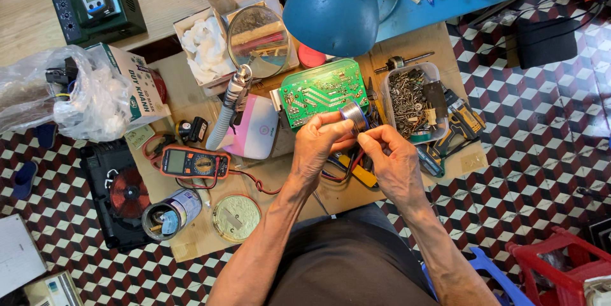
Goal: The person holds a spool of solder wire and repeatedly pulls and retracts the wire with both hands over a workbench. The person does not apply heat or attach the wire to any component during the clip.
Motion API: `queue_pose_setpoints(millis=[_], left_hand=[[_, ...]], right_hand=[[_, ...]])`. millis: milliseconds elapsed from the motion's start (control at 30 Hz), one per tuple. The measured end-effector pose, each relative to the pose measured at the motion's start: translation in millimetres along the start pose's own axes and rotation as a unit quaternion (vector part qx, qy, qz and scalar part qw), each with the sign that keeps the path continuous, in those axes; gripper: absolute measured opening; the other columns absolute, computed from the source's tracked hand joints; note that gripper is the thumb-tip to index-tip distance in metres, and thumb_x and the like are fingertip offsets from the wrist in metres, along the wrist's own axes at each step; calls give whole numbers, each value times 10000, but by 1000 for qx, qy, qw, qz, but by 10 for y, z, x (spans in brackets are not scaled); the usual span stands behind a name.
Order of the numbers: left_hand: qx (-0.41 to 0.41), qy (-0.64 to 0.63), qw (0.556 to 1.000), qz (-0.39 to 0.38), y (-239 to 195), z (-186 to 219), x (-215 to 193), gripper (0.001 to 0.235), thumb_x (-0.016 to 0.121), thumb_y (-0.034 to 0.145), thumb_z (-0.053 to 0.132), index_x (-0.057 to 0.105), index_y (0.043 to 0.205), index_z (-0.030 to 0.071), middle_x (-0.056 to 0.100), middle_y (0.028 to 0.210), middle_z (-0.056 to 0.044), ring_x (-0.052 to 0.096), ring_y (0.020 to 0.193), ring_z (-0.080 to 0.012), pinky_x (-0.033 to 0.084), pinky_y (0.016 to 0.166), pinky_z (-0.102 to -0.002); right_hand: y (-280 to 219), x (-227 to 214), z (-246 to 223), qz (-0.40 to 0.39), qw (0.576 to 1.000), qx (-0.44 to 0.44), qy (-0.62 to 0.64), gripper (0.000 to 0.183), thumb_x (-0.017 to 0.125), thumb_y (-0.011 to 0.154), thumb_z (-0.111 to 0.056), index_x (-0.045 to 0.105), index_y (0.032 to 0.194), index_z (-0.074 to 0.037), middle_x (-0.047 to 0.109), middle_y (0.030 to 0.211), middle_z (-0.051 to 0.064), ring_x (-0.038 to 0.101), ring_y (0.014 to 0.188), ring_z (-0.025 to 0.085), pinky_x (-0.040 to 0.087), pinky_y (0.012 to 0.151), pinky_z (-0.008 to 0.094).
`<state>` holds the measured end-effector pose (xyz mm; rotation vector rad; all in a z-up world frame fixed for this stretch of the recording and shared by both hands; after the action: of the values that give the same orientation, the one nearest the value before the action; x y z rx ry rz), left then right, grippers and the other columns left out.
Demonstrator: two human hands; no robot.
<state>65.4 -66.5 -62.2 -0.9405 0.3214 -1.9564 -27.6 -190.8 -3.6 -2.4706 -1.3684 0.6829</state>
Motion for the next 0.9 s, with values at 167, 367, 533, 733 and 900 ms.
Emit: queue_pose_setpoints(millis=[167,367,533,733,900], left_hand=[[-21,0,999,-25,-10,47,26,592,765,865,366,590,1181,-104,725,1103,-219,752,936,-259,630,867,-343],[-76,-3,997,-3,-22,7,-65,721,681,830,511,639,1233,-86,744,1101,-242,768,959,-269,634,873,-345],[-92,-33,995,5,52,-56,-169,753,674,809,553,660,1232,-69,742,1112,-212,754,990,-255,631,891,-341],[-142,-94,985,-11,144,-181,-205,756,685,806,569,660,1246,-45,733,1114,-180,726,986,-229,609,910,-349],[-161,-113,980,-36,167,-170,-213,762,677,797,580,654,1254,-30,742,1134,-180,729,1023,-239,579,976,-376]], right_hand=[[64,65,69,-13,999,-11,33,190,676,973,-214,712,952,-29,602,757,-32,504,675,32,422,594,211],[175,182,89,-24,998,-32,55,200,663,991,-220,707,968,-26,633,799,-25,542,721,34,452,637,207],[247,271,107,-33,997,-31,66,189,664,986,-210,706,976,-26,665,823,-24,562,735,35,466,653,208],[268,288,137,-47,995,-24,88,179,665,974,-211,702,967,-36,670,835,-38,571,755,24,474,677,195],[325,267,274,-67,990,-1,125,179,684,986,-213,695,947,-39,604,813,-45,512,739,30,418,663,201]])
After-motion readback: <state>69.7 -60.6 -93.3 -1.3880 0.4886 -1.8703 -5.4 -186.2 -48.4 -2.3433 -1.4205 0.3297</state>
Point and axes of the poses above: each hand's wrist, its own y-axis towards the middle knuckle, its own x-axis out of the palm, z = x × y, the point moved 10 cm from there along y, towards the middle knuckle
